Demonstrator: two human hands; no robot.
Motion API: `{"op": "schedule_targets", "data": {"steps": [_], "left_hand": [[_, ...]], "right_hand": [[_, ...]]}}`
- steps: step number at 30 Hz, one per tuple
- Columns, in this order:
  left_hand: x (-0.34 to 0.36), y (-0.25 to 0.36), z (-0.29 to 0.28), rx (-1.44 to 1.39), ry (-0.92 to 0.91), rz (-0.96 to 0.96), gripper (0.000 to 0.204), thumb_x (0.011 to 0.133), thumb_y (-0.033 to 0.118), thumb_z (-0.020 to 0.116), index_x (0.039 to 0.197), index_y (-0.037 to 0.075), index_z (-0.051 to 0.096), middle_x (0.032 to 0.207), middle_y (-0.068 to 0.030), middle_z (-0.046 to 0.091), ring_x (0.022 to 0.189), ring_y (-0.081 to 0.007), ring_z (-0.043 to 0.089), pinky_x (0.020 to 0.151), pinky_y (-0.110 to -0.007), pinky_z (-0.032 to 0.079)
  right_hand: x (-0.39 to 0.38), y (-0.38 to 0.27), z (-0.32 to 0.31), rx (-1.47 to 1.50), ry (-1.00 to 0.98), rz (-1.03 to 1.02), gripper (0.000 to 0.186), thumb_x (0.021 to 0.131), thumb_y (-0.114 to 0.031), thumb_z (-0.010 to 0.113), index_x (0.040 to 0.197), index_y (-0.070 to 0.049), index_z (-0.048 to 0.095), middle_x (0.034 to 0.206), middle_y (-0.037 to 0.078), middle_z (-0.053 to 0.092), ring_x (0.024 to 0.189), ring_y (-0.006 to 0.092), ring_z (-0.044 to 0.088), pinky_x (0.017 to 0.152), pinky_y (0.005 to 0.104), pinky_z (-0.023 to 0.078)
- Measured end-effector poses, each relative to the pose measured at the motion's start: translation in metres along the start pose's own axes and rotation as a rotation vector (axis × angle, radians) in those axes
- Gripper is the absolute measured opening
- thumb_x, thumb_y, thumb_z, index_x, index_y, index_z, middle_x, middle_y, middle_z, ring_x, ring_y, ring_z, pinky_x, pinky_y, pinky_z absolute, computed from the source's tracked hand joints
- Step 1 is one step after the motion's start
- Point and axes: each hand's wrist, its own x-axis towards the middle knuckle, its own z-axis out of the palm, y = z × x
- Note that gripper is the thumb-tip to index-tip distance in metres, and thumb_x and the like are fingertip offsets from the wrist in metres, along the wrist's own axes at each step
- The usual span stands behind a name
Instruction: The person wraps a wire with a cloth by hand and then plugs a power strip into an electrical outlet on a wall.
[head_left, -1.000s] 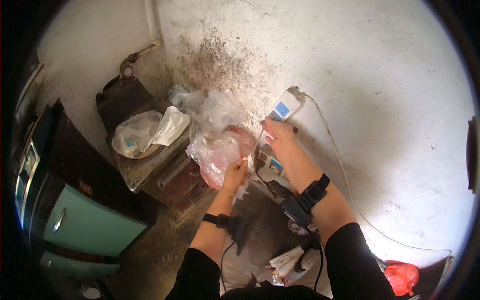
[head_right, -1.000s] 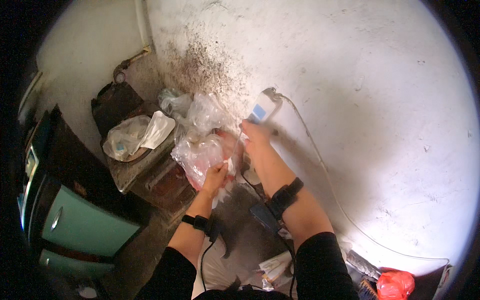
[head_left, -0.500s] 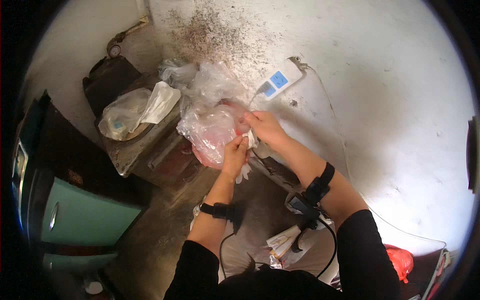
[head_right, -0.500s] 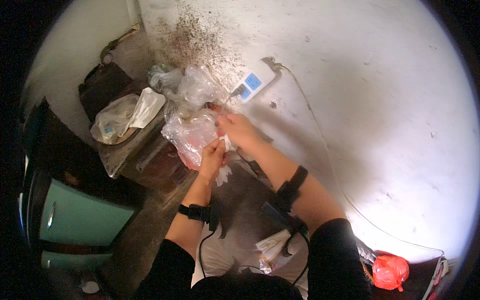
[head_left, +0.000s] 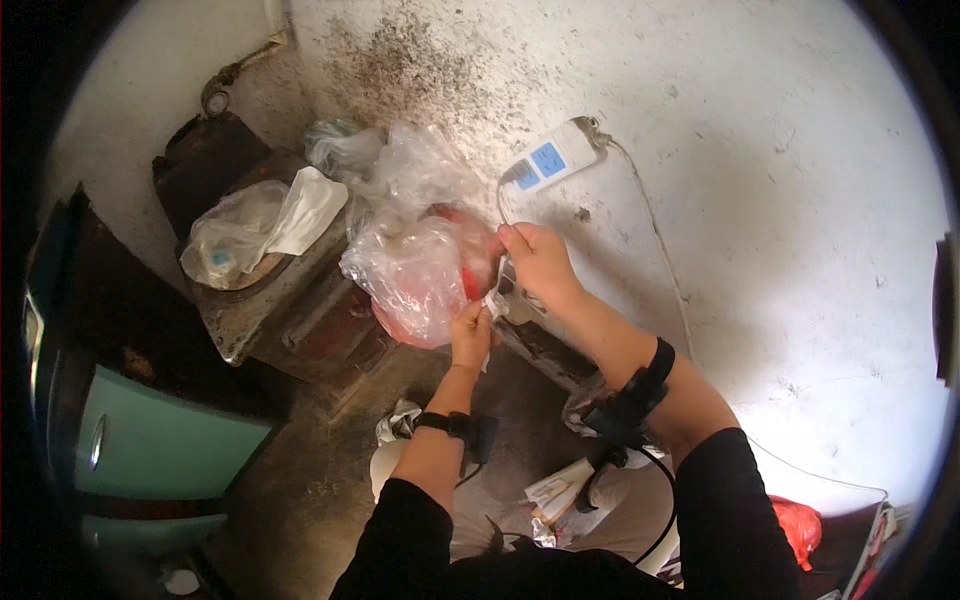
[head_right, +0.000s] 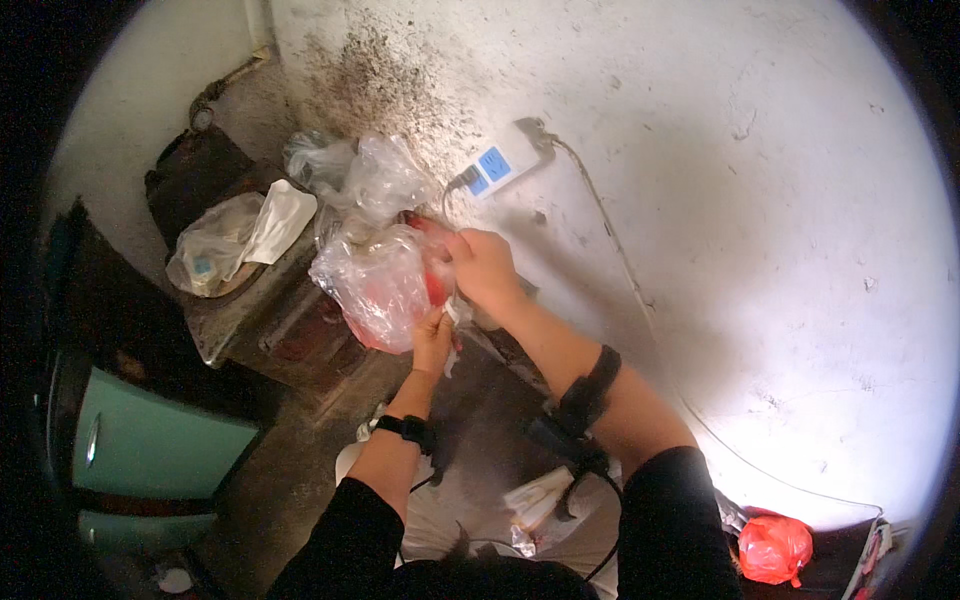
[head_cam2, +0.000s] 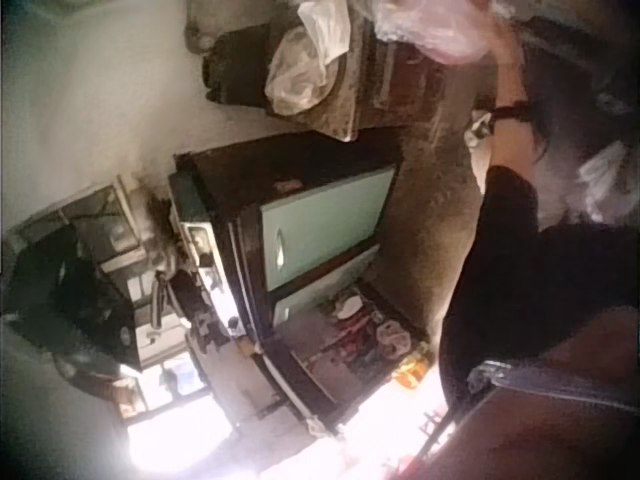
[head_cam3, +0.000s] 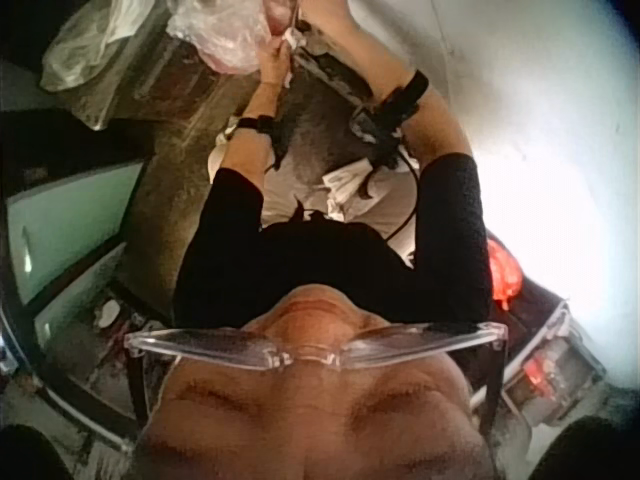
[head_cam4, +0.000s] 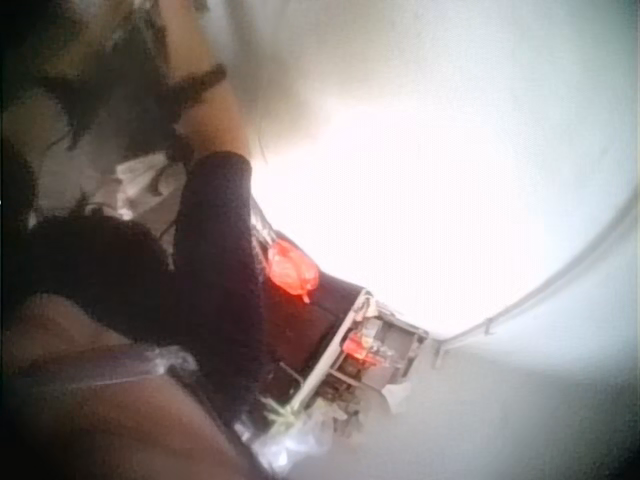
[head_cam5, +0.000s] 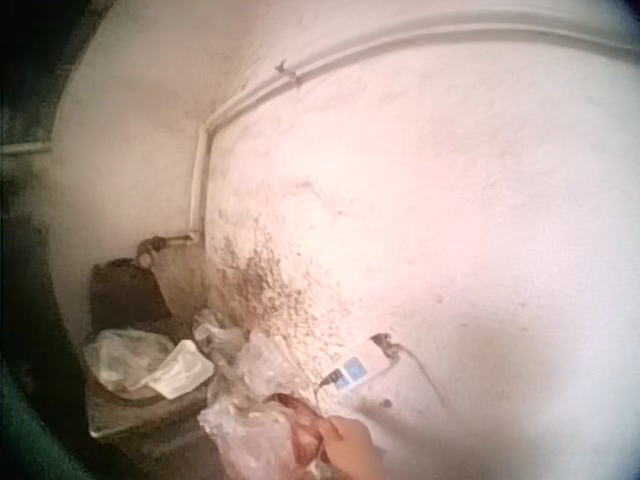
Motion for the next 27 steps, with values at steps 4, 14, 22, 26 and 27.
{"op": "schedule_targets", "data": {"steps": [4, 14, 22, 26, 27], "left_hand": [[0.007, -0.028, -0.004, 0.07, 0.043, -0.046, 0.018, 0.087, 0.008, 0.044, 0.094, 0.002, 0.06, 0.065, -0.0012, 0.054, 0.049, -0.0089, 0.049, 0.044, -0.023, 0.042], [0.007, -0.076, -0.01, 0.815, 0.408, 0.48, 0.018, 0.079, 0.004, 0.049, 0.094, 0.003, 0.059, 0.074, -0.0066, 0.062, 0.057, -0.0221, 0.058, 0.054, -0.036, 0.044], [-0.051, -0.003, -0.001, -0.262, 0.312, -0.721, 0.018, 0.086, 0.01, 0.043, 0.092, -0.001, 0.056, 0.081, -0.0118, 0.06, 0.074, -0.0208, 0.062, 0.041, -0.027, 0.039], [-0.068, 0.063, -0.007, -0.693, -0.267, -0.629, 0.019, 0.084, 0.011, 0.048, 0.1, 0.001, 0.053, 0.086, -0.0101, 0.059, 0.068, -0.0179, 0.061, 0.037, -0.02, 0.034], [-0.072, 0.078, -0.014, -0.738, -0.323, -0.621, 0.019, 0.084, 0.011, 0.048, 0.1, 0.002, 0.053, 0.086, -0.0097, 0.059, 0.067, -0.017, 0.061, 0.037, -0.019, 0.034]], "right_hand": [[-0.001, 0.001, -0.005, -0.019, -0.058, 0.137, 0.03, 0.086, -0.022, 0.045, 0.078, 0.0, 0.062, 0.066, 0.006, 0.058, 0.062, 0.0111, 0.05, 0.061, 0.0263, 0.04], [0.005, 0.009, -0.02, 0.134, -0.05, 0.121, 0.031, 0.088, -0.022, 0.044, 0.08, 0.001, 0.063, 0.076, 0.006, 0.061, 0.072, 0.0122, 0.052, 0.069, 0.0262, 0.041], [-0.003, -0.01, -0.043, 0.001, -0.025, 0.158, 0.029, 0.086, -0.026, 0.048, 0.089, 0.0, 0.063, 0.083, 0.008, 0.062, 0.077, 0.0139, 0.053, 0.071, 0.0273, 0.041], [-0.057, 0.028, -0.063, 0.1, 0.135, 0.047, 0.03, 0.086, -0.026, 0.049, 0.108, -0.006, 0.055, 0.077, 0.005, 0.059, 0.074, 0.0129, 0.052, 0.069, 0.0253, 0.041], [-0.078, 0.033, -0.062, 0.225, 0.036, 0.175, 0.035, 0.086, -0.026, 0.049, 0.116, -0.008, 0.05, 0.075, 0.003, 0.057, 0.072, 0.0123, 0.051, 0.068, 0.0246, 0.041]]}}
